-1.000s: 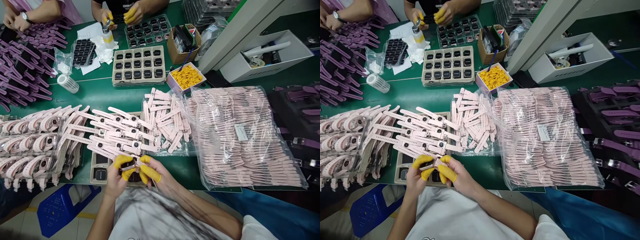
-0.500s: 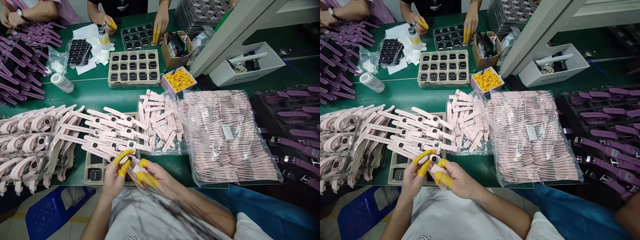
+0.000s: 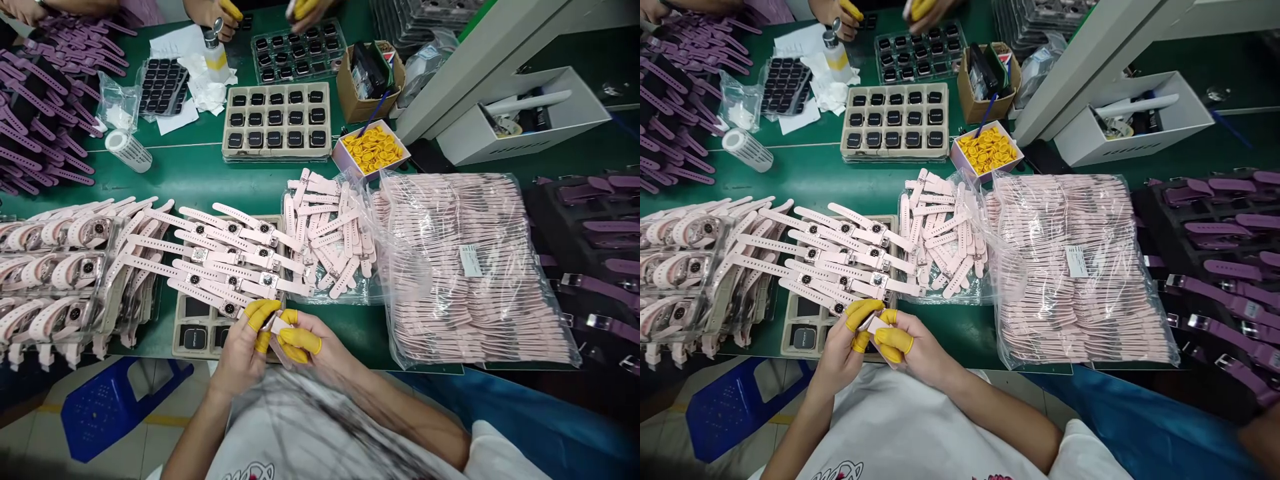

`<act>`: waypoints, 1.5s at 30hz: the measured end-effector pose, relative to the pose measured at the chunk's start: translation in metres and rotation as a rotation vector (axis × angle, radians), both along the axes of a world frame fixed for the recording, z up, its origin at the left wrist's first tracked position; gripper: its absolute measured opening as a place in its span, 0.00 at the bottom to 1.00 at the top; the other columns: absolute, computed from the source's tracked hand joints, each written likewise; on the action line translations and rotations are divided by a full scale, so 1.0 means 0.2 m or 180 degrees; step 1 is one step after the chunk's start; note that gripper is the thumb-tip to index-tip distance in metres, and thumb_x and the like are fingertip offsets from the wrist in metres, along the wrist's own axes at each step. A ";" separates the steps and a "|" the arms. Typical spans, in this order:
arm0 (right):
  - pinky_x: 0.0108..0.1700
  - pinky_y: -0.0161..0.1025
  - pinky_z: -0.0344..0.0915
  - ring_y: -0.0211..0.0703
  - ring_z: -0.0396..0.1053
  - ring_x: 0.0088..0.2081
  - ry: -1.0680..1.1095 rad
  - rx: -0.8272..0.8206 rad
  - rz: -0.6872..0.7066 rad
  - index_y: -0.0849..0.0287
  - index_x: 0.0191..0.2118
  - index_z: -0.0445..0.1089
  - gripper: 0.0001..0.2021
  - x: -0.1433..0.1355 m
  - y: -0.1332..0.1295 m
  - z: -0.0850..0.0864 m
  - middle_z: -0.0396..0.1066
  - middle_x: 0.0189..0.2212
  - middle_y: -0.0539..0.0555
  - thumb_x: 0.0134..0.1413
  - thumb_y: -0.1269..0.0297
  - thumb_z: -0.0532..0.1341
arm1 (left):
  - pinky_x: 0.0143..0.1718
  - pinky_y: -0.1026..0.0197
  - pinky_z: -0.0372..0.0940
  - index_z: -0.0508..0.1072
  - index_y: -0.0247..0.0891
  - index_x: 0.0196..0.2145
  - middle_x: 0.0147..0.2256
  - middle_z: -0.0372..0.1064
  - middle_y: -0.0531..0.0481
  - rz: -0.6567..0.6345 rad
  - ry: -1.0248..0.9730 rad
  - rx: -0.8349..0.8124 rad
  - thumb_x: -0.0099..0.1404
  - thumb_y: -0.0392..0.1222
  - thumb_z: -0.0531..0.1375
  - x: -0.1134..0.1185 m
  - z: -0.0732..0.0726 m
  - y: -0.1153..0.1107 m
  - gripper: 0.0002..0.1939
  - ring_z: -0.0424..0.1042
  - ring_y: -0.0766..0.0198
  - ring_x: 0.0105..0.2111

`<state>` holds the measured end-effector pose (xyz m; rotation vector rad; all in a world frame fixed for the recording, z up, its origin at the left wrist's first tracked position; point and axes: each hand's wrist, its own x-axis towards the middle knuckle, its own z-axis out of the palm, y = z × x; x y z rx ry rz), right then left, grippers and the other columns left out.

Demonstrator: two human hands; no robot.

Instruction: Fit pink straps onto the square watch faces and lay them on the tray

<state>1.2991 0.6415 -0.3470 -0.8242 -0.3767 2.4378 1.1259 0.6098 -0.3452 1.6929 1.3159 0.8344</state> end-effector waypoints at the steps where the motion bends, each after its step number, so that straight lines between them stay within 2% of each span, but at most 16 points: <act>1: 0.21 0.34 0.45 0.31 0.47 0.17 0.0038 -0.0049 -0.0073 0.58 0.32 0.66 0.13 -0.01 -0.01 -0.01 0.58 0.16 0.41 0.55 0.55 0.67 | 0.59 0.53 0.68 0.61 0.45 0.67 0.56 0.68 0.40 0.0018 0.0022 0.0038 0.74 0.32 0.51 0.01 0.00 0.00 0.26 0.71 0.56 0.57; 5: 0.20 0.34 0.40 0.30 0.44 0.15 0.0056 -0.0244 -0.0255 0.57 0.30 0.64 0.12 -0.03 -0.02 -0.02 0.56 0.13 0.40 0.55 0.58 0.66 | 0.61 0.54 0.66 0.58 0.46 0.70 0.59 0.64 0.41 0.0015 0.0100 -0.0055 0.75 0.34 0.50 0.00 0.02 -0.01 0.27 0.68 0.56 0.59; 8: 0.20 0.34 0.40 0.30 0.43 0.16 -0.0094 -0.0196 -0.0167 0.57 0.32 0.64 0.13 -0.03 -0.02 -0.02 0.55 0.14 0.40 0.56 0.56 0.66 | 0.62 0.51 0.65 0.58 0.46 0.70 0.60 0.62 0.40 -0.0089 0.0249 -0.0172 0.76 0.38 0.50 -0.02 0.05 -0.01 0.26 0.66 0.53 0.61; 13: 0.23 0.34 0.44 0.31 0.47 0.21 -0.0161 -0.0171 0.0037 0.58 0.31 0.65 0.19 -0.04 -0.01 0.01 0.56 0.20 0.42 0.53 0.50 0.70 | 0.56 0.48 0.70 0.60 0.41 0.68 0.55 0.65 0.37 -0.0354 0.0966 0.0175 0.72 0.37 0.55 -0.08 0.09 0.00 0.28 0.69 0.49 0.55; 16: 0.24 0.34 0.44 0.31 0.47 0.21 -0.0078 0.0033 0.0208 0.58 0.32 0.64 0.21 -0.05 -0.03 0.01 0.56 0.20 0.42 0.54 0.47 0.70 | 0.56 0.48 0.71 0.60 0.43 0.68 0.56 0.67 0.37 -0.0493 0.0749 0.0038 0.73 0.37 0.52 -0.11 0.10 -0.01 0.27 0.70 0.50 0.56; 19: 0.24 0.34 0.44 0.31 0.46 0.20 -0.0129 0.0266 0.0412 0.57 0.34 0.63 0.22 -0.05 -0.05 0.00 0.56 0.19 0.41 0.57 0.42 0.66 | 0.61 0.48 0.68 0.57 0.44 0.70 0.61 0.65 0.37 -0.0470 0.0508 -0.0201 0.74 0.39 0.53 -0.15 0.10 -0.07 0.29 0.67 0.49 0.62; 21: 0.25 0.35 0.46 0.33 0.49 0.21 -0.0367 0.0600 0.0514 0.57 0.36 0.65 0.22 -0.04 -0.05 -0.01 0.59 0.21 0.43 0.59 0.41 0.64 | 0.63 0.47 0.67 0.54 0.44 0.71 0.65 0.62 0.36 -0.0394 0.0628 -0.0231 0.72 0.40 0.57 -0.19 0.10 -0.10 0.33 0.64 0.46 0.66; 23: 0.26 0.36 0.48 0.35 0.51 0.23 -0.0814 0.1249 0.0679 0.56 0.36 0.67 0.20 -0.02 -0.02 -0.02 0.61 0.22 0.45 0.58 0.43 0.65 | 0.60 0.49 0.69 0.54 0.44 0.72 0.65 0.64 0.37 -0.0317 0.0780 -0.0192 0.72 0.38 0.56 -0.24 0.12 -0.12 0.33 0.66 0.47 0.64; 27: 0.27 0.37 0.48 0.37 0.53 0.25 -0.1621 0.2825 0.1202 0.57 0.30 0.69 0.17 0.02 0.06 -0.02 0.62 0.24 0.48 0.64 0.50 0.61 | 0.47 0.57 0.76 0.52 0.45 0.72 0.54 0.76 0.42 -0.0270 0.1164 -0.0257 0.72 0.33 0.53 -0.42 0.20 -0.10 0.34 0.79 0.55 0.50; 29: 0.28 0.38 0.49 0.39 0.55 0.26 -0.1871 0.3402 0.1394 0.56 0.29 0.68 0.18 0.03 0.08 -0.02 0.64 0.25 0.49 0.70 0.54 0.55 | 0.45 0.56 0.76 0.61 0.47 0.68 0.51 0.77 0.45 -0.0234 0.1528 -0.0155 0.70 0.33 0.55 -0.53 0.24 -0.09 0.30 0.79 0.54 0.46; 31: 0.29 0.39 0.50 0.40 0.57 0.27 -0.2085 0.3711 0.1449 0.56 0.28 0.68 0.19 0.00 0.10 -0.02 0.64 0.27 0.51 0.72 0.57 0.52 | 0.46 0.52 0.75 0.72 0.47 0.59 0.51 0.77 0.46 -0.0228 0.1899 0.0130 0.69 0.32 0.55 -0.64 0.28 -0.07 0.24 0.77 0.51 0.47; 34: 0.29 0.41 0.50 0.42 0.60 0.27 -0.2472 0.4079 0.1685 0.57 0.35 0.70 0.16 -0.12 0.10 0.01 0.67 0.31 0.55 0.72 0.62 0.49 | 0.40 0.52 0.74 0.75 0.44 0.54 0.45 0.77 0.44 -0.0273 0.2270 0.0401 0.68 0.33 0.54 -0.77 0.31 -0.03 0.20 0.76 0.49 0.42; 37: 0.27 0.41 0.51 0.46 0.67 0.29 -0.2999 0.4603 0.2323 0.60 0.44 0.70 0.11 -0.29 0.11 0.05 0.72 0.31 0.56 0.68 0.72 0.51 | 0.34 0.56 0.70 0.76 0.43 0.46 0.37 0.75 0.47 -0.0402 0.2515 0.0293 0.67 0.33 0.54 -0.83 0.29 0.06 0.14 0.73 0.52 0.35; 40: 0.27 0.41 0.56 0.50 0.73 0.32 -0.3235 0.4875 0.2793 0.62 0.45 0.70 0.12 -0.43 0.12 0.07 0.75 0.34 0.59 0.62 0.79 0.53 | 0.38 0.56 0.68 0.76 0.43 0.37 0.34 0.72 0.48 -0.0421 0.2649 0.0307 0.69 0.33 0.55 -0.86 0.22 0.14 0.10 0.69 0.55 0.34; 43: 0.29 0.40 0.61 0.52 0.75 0.35 -0.3370 0.4954 0.2696 0.61 0.45 0.71 0.10 -0.44 0.11 0.06 0.75 0.35 0.60 0.64 0.76 0.55 | 0.44 0.53 0.68 0.75 0.41 0.36 0.35 0.69 0.48 -0.0224 0.2722 0.0499 0.72 0.35 0.55 -0.88 0.16 0.17 0.10 0.68 0.55 0.37; 45: 0.30 0.40 0.62 0.52 0.75 0.37 -0.3333 0.4928 0.2461 0.60 0.43 0.72 0.08 -0.37 0.13 0.05 0.75 0.36 0.60 0.67 0.70 0.55 | 0.49 0.47 0.68 0.75 0.41 0.38 0.39 0.69 0.47 0.0015 0.2711 0.0686 0.73 0.36 0.56 -0.86 0.14 0.14 0.08 0.68 0.52 0.41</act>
